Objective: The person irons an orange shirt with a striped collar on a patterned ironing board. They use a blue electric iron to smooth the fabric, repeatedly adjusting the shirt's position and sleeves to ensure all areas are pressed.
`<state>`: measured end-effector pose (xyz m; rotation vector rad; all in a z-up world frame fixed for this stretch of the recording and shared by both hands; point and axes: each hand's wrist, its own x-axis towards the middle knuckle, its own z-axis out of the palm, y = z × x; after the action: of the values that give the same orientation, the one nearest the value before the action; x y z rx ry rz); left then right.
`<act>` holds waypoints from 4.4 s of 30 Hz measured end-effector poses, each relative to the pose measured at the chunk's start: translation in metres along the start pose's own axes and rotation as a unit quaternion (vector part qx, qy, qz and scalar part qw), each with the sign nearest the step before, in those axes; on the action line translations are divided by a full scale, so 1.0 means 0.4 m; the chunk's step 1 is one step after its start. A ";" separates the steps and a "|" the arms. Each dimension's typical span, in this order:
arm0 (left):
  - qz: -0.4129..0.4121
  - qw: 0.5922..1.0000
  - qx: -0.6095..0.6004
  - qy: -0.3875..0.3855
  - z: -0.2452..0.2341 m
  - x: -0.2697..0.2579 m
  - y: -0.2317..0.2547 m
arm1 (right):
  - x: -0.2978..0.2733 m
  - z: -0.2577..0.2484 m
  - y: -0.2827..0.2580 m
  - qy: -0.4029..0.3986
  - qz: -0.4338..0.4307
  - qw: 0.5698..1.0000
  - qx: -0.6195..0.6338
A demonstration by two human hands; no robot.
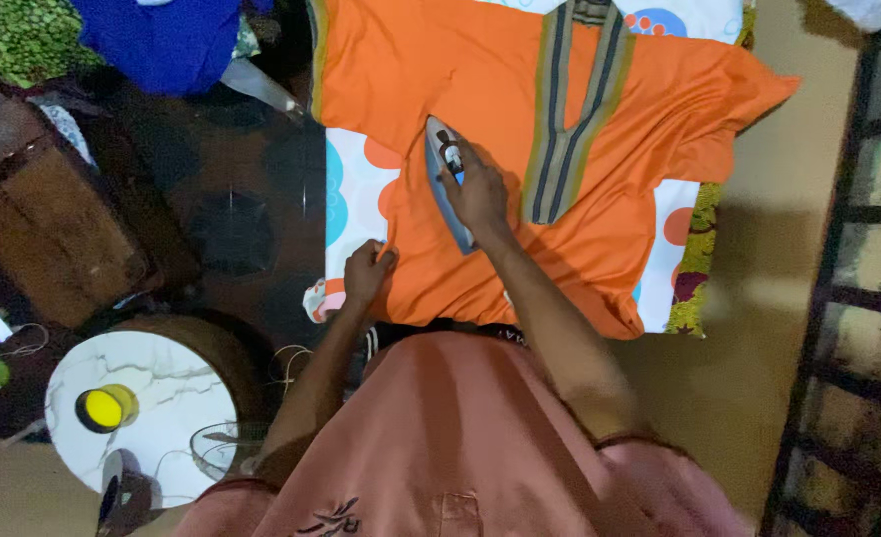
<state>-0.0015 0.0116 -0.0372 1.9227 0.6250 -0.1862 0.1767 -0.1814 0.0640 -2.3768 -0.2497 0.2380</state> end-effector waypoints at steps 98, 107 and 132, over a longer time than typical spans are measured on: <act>-0.123 0.965 -0.227 -0.036 -0.028 -0.051 -0.087 | 0.156 -0.022 0.095 0.203 0.095 0.971 -0.087; -0.145 0.958 -0.244 -0.042 -0.018 -0.037 -0.138 | 0.215 -0.110 0.041 0.033 0.113 0.987 -0.108; -0.178 0.950 -0.251 -0.048 -0.038 -0.028 -0.097 | 0.087 -0.047 0.120 0.026 -0.104 0.991 -0.081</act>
<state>-0.0326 0.0333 -0.0574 1.2950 0.8602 -0.3139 0.2203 -0.2194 0.0413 -2.4891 -0.5052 0.0596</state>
